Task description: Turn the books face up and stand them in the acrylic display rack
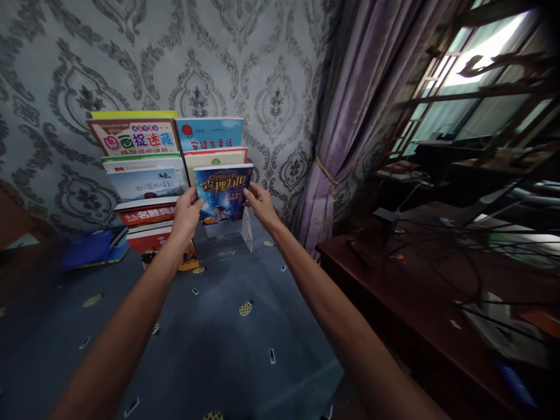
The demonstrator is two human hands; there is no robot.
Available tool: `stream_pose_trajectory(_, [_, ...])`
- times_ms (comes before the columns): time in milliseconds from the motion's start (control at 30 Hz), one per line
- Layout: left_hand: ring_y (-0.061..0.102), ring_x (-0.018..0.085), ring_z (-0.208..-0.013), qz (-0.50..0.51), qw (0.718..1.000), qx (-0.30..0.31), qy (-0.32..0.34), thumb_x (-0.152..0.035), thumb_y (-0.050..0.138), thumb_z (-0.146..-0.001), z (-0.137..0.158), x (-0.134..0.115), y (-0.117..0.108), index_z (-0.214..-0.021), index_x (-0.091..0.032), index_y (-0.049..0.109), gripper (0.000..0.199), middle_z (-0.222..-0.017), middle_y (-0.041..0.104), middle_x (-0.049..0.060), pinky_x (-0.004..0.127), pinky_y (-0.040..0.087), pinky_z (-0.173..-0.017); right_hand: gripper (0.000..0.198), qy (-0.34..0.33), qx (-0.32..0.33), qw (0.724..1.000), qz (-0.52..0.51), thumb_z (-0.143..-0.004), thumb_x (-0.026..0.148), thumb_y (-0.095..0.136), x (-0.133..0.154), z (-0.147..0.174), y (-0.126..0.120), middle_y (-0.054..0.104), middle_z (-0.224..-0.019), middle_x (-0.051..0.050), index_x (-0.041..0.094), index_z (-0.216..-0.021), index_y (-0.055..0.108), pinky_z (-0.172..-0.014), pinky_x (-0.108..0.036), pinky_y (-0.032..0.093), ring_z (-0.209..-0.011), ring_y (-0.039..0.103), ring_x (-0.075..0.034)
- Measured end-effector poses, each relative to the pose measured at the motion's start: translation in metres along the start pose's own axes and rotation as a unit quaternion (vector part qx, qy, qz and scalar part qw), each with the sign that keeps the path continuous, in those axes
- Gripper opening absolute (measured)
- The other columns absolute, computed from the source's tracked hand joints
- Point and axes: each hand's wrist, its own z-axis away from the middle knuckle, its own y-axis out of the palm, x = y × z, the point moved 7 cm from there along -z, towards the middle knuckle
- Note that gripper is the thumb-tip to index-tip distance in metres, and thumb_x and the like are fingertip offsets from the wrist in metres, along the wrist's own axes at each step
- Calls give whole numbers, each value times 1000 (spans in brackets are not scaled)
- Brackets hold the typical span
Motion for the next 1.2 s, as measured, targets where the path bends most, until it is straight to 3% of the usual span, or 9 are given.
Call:
stream_pose_trajectory(267, [69, 23, -94, -19, 1000, -7, 15, -19, 57, -71, 2, 2, 0, -89, -18, 64, 19, -93, 74, 5, 38, 51, -94, 48, -10, -2, 1000, -4, -89, 58, 59, 2, 4, -1, 72, -114, -8, 23, -122, 65, -71, -32, 60, -95, 68, -22])
stream_pose_trajectory(500, [67, 23, -95, -30, 997, 9, 66, -26, 57, -77, 1, -12, 3, -96, -19, 64, 22, -95, 73, 4, 36, 50, -92, 51, -8, -19, 1000, -23, -87, 63, 60, 3, 7, 1, 71, -120, -7, 25, -120, 66, -72, -32, 61, -102, 66, -23])
stream_pose_trajectory(733, [65, 21, -90, -52, 998, 1, 46, -23, 56, -77, -7, -6, 2, -91, -18, 62, 16, -91, 71, 3, 34, 49, -89, 58, -11, -22, 1000, -1, -86, 69, 57, -1, 3, 2, 71, -119, -8, 25, -124, 64, -78, -35, 61, -106, 65, -24])
stream_pose_trajectory(867, [64, 24, -92, -142, 989, -10, 32, -19, 53, -78, -2, -1, -1, -87, -20, 62, 12, -89, 69, 4, 37, 49, -91, 53, -4, -19, 999, 27, -90, 63, 56, -3, 4, 1, 71, -119, -8, 24, -124, 64, -77, -33, 61, -99, 67, -22])
stream_pose_trajectory(1033, [60, 31, -106, -319, 944, -29, 85, -12, 50, -82, 10, -16, 1, -88, -21, 60, 15, -99, 65, 11, 45, 45, -101, 47, 4, -17, 999, 36, -93, 57, 53, -8, 7, 1, 71, -118, -8, 24, -125, 64, -77, -33, 61, -97, 67, -21])
stream_pose_trajectory(1200, [63, 36, -108, -387, 920, 11, 57, -9, 50, -83, 11, -17, 8, -94, -18, 61, 18, -101, 66, 16, 48, 46, -100, 47, 18, -20, 999, 42, -93, 55, 54, -21, 7, -1, 70, -116, -8, 23, -126, 64, -77, -33, 61, -97, 66, -21])
